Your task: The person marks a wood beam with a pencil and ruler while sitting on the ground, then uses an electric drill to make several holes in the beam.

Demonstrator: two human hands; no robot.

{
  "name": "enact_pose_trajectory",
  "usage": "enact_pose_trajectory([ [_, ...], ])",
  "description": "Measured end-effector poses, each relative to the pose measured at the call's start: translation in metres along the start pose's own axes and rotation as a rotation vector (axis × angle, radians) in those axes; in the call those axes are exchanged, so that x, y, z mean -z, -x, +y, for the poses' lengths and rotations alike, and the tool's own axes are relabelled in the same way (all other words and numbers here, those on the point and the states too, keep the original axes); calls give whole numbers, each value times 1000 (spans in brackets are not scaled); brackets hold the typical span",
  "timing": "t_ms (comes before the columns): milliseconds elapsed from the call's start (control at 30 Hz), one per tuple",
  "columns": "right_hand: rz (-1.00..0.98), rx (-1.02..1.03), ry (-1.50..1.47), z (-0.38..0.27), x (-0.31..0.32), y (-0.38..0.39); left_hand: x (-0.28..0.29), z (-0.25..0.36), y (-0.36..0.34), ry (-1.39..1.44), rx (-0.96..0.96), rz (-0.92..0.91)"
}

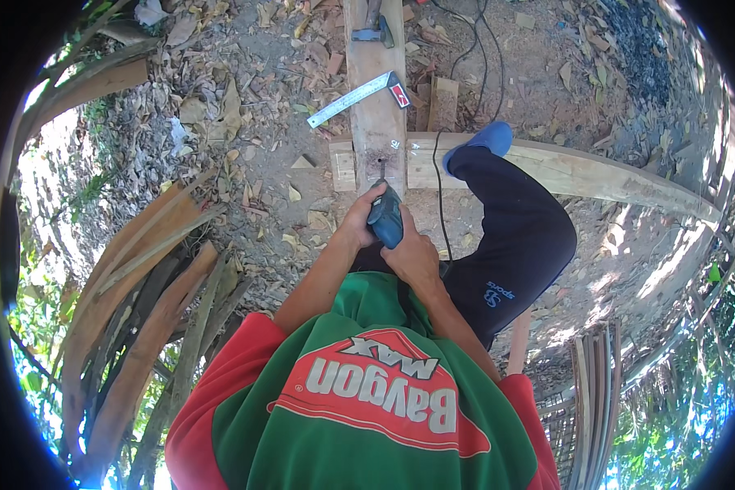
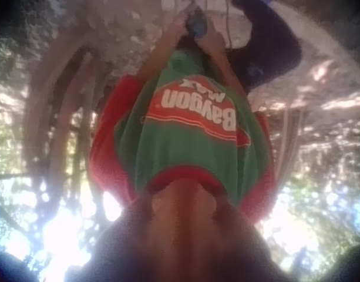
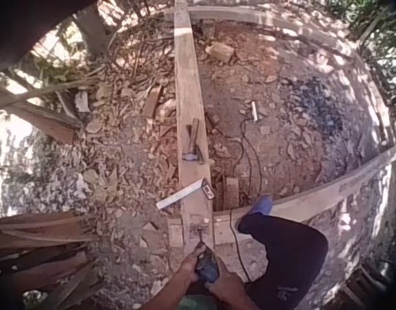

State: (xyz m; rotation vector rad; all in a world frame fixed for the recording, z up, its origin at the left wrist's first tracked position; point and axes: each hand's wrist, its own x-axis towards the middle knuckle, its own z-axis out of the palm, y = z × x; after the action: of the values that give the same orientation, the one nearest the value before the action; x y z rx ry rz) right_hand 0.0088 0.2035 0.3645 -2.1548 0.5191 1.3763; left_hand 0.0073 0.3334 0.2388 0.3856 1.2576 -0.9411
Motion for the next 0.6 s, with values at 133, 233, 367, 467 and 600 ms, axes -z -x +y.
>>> enact_pose_trajectory([
  [133, 9, -9, 9, -2, -2, -1, 0, 2, -1, -12, -2, 9],
  [233, 2, -11, 26, -3, -4, -2, 3, 1, -3, -1, -5, -9],
  [367, -5, -7, 63, -6, -4, -4, 10, 3, -6, 27, -6, -39],
  [467, -42, -23, 69, -9, -3, -7, 13, 3, -8, 61, -9, -42],
  [600, -21, 20, 129, -10, -4, -8, 17, 4, -9, 89, -1, -71],
])
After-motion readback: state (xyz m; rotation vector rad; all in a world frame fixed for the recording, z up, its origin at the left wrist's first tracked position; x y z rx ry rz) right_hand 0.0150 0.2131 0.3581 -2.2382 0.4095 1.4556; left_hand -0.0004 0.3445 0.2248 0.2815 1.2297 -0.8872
